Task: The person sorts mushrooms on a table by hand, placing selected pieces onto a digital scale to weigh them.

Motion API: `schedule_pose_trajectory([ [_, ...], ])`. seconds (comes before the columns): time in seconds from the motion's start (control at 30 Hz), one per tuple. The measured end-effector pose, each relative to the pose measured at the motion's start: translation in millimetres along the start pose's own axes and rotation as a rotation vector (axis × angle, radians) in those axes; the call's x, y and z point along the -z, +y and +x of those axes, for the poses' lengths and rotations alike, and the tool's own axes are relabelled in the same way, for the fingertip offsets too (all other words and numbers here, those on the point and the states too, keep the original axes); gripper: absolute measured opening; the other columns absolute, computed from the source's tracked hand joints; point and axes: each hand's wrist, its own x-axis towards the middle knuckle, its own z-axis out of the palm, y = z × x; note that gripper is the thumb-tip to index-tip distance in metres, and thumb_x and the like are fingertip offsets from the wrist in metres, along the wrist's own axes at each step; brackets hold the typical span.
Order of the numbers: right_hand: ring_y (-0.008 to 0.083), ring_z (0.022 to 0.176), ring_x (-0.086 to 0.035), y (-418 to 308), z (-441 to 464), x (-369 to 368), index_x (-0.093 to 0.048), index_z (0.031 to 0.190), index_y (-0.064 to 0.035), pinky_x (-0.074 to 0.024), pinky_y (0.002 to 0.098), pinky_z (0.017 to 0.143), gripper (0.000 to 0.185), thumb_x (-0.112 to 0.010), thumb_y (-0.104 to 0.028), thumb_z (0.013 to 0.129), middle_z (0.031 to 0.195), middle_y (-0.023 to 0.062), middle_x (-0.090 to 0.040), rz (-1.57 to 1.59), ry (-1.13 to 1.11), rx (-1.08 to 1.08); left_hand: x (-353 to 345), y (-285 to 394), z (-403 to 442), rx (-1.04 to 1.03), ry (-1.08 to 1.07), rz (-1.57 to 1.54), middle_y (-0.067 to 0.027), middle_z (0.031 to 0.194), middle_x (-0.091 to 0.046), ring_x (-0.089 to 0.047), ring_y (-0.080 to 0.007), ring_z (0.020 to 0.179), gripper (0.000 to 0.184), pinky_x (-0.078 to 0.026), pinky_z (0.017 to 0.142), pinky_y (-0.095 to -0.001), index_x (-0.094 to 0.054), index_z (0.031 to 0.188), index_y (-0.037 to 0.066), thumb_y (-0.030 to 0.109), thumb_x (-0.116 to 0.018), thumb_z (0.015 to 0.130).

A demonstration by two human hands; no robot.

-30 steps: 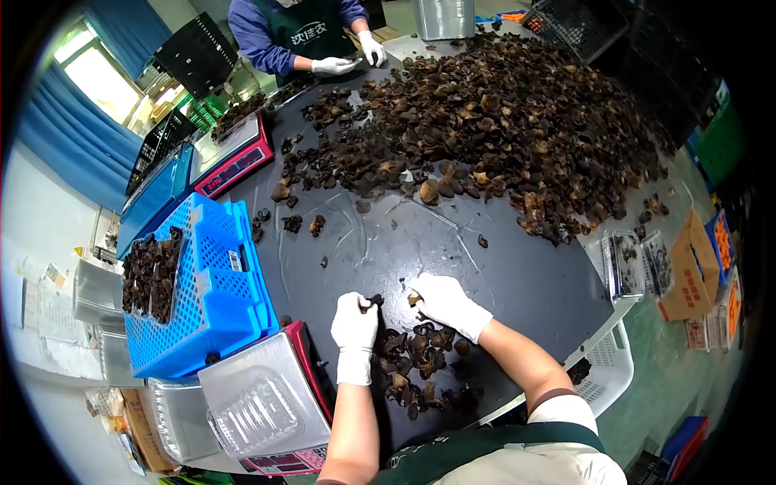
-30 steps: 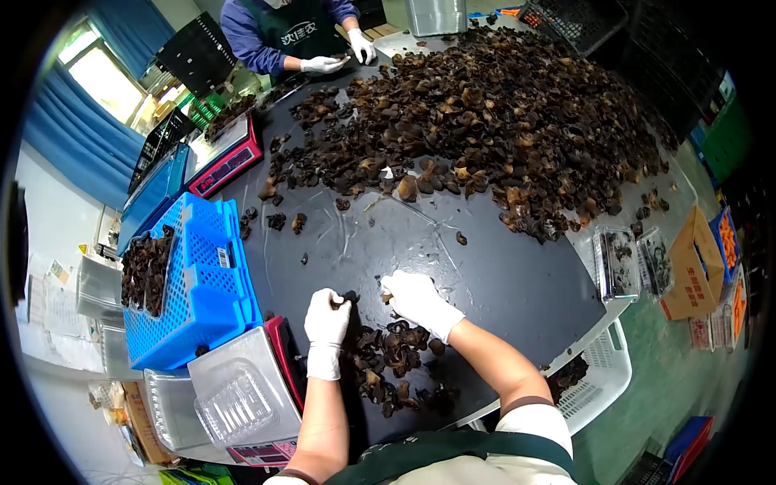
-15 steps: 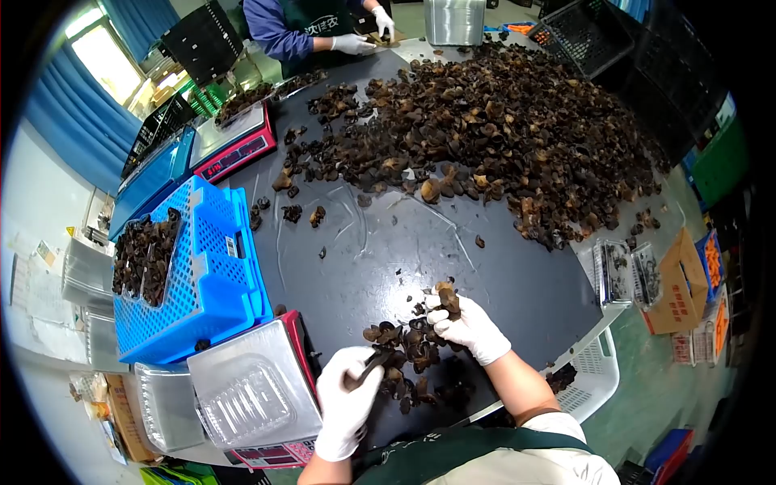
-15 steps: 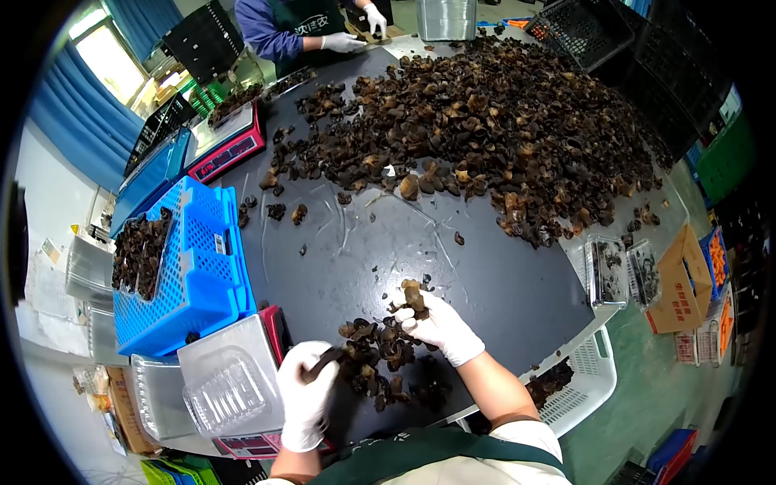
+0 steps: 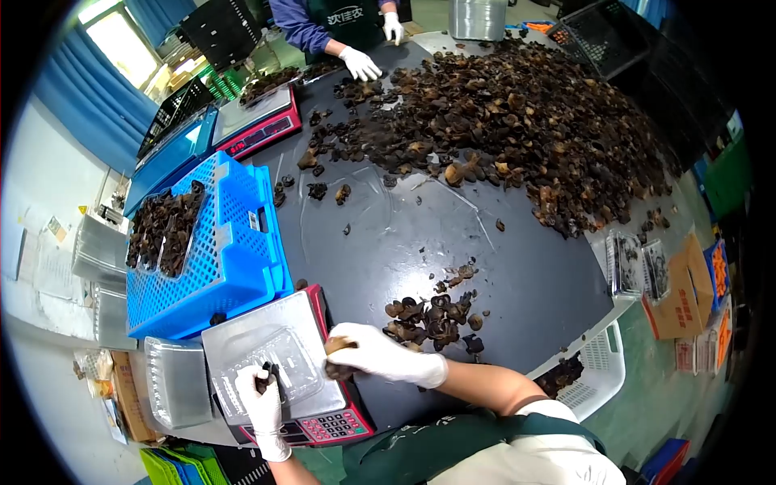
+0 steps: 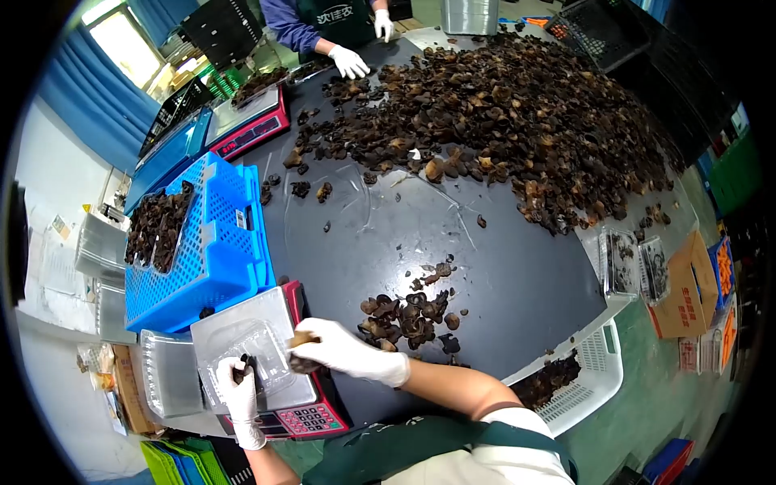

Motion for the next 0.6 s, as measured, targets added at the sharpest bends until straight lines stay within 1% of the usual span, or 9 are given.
schedule_pose_trajectory([
  [0.03,0.0174,0.082,-0.061,11,15,-15,-0.055,0.098,-0.0003,-0.0491,0.0302,0.074,0.018,-0.062,-0.012,0.087,0.090,0.0074,-0.062,-0.182,0.008,0.112,-1,-5,1,0.066,-0.024,-0.023,-0.0016,0.089,-0.048,-0.046,-0.0097,0.080,0.020,-0.041,0.072,-0.0242,-0.052,0.087,0.006,-0.008,-0.062,0.078],
  [0.07,0.0194,0.084,-0.063,18,28,-29,-0.055,0.099,-0.0007,-0.0489,0.0313,0.075,0.017,-0.061,-0.010,0.086,0.090,0.0097,-0.063,-0.364,0.015,0.221,0,3,2,0.280,-0.051,-0.111,-0.0035,0.090,-0.050,-0.048,-0.0115,0.081,0.017,-0.042,0.075,-0.0251,-0.052,0.090,0.005,-0.005,-0.061,0.079],
  [0.17,0.0280,0.087,-0.062,13,44,-63,-0.055,0.098,-0.0026,-0.0485,0.0375,0.077,0.015,-0.058,-0.005,0.083,0.089,0.0157,-0.061,-0.493,0.032,0.285,2,5,7,0.178,0.106,-0.111,-0.0057,0.093,-0.055,-0.052,-0.0144,0.084,0.015,-0.045,0.079,-0.0290,-0.054,0.094,0.002,0.002,-0.062,0.081],
  [0.2,0.0305,0.087,-0.061,19,51,-71,-0.055,0.098,-0.0031,-0.0483,0.0393,0.078,0.017,-0.057,-0.004,0.082,0.089,0.0168,-0.059,-0.543,0.025,0.346,6,-12,9,0.137,0.131,-0.084,-0.0031,0.091,-0.054,-0.051,-0.0110,0.079,0.014,-0.046,0.072,-0.0254,-0.053,0.099,0.003,0.001,-0.059,0.086],
  [0.23,0.0320,0.086,-0.060,30,64,-74,-0.054,0.100,-0.0031,-0.0477,0.0413,0.079,0.020,-0.057,-0.007,0.081,0.091,0.0161,-0.058,-0.724,0.013,0.511,9,-8,10,0.208,0.142,-0.156,-0.0046,0.093,-0.056,-0.052,-0.0122,0.083,0.012,-0.046,0.076,-0.0275,-0.054,0.099,0.003,0.001,-0.056,0.087],
  [0.37,0.0328,0.111,-0.047,53,74,-90,-0.056,0.111,-0.0066,-0.0387,0.0453,0.091,0.041,-0.064,-0.022,0.074,0.109,0.0141,-0.053,-1.172,0.039,0.554,8,-13,11,0.280,0.201,-0.247,-0.0043,0.094,-0.055,-0.051,-0.0118,0.087,0.014,-0.045,0.080,-0.0281,-0.055,0.098,0.003,0.015,-0.049,0.098],
  [0.47,0.0330,0.118,-0.042,54,68,-87,-0.054,0.116,-0.0050,-0.0359,0.0490,0.097,0.051,-0.067,-0.025,0.071,0.117,0.0140,-0.051,-1.088,0.041,0.667,6,-20,11,0.292,0.244,-0.169,-0.0046,0.094,-0.053,-0.050,-0.0125,0.087,0.017,-0.044,0.081,-0.0283,-0.054,0.100,0.003,0.019,-0.049,0.099],
  [0.53,0.0324,0.112,-0.050,27,55,-69,-0.058,0.113,-0.0057,-0.0406,0.0457,0.095,0.047,-0.067,-0.021,0.069,0.114,0.0140,-0.055,-1.064,0.085,0.702,6,-28,11,0.310,0.322,-0.159,-0.0073,0.100,-0.052,-0.050,-0.0160,0.090,0.019,-0.044,0.083,-0.0296,-0.053,0.104,0.001,0.018,-0.049,0.099],
  [0.6,0.0330,0.091,-0.060,11,46,-26,-0.065,0.098,-0.0059,-0.0476,0.0426,0.084,0.028,-0.063,-0.014,0.071,0.088,0.0135,-0.064,-1.042,0.240,0.783,7,-15,11,0.167,0.378,0.144,-0.0096,0.102,-0.052,-0.051,-0.0196,0.096,0.019,-0.043,0.088,-0.0318,-0.053,0.107,-0.001,0.016,-0.050,0.098],
])
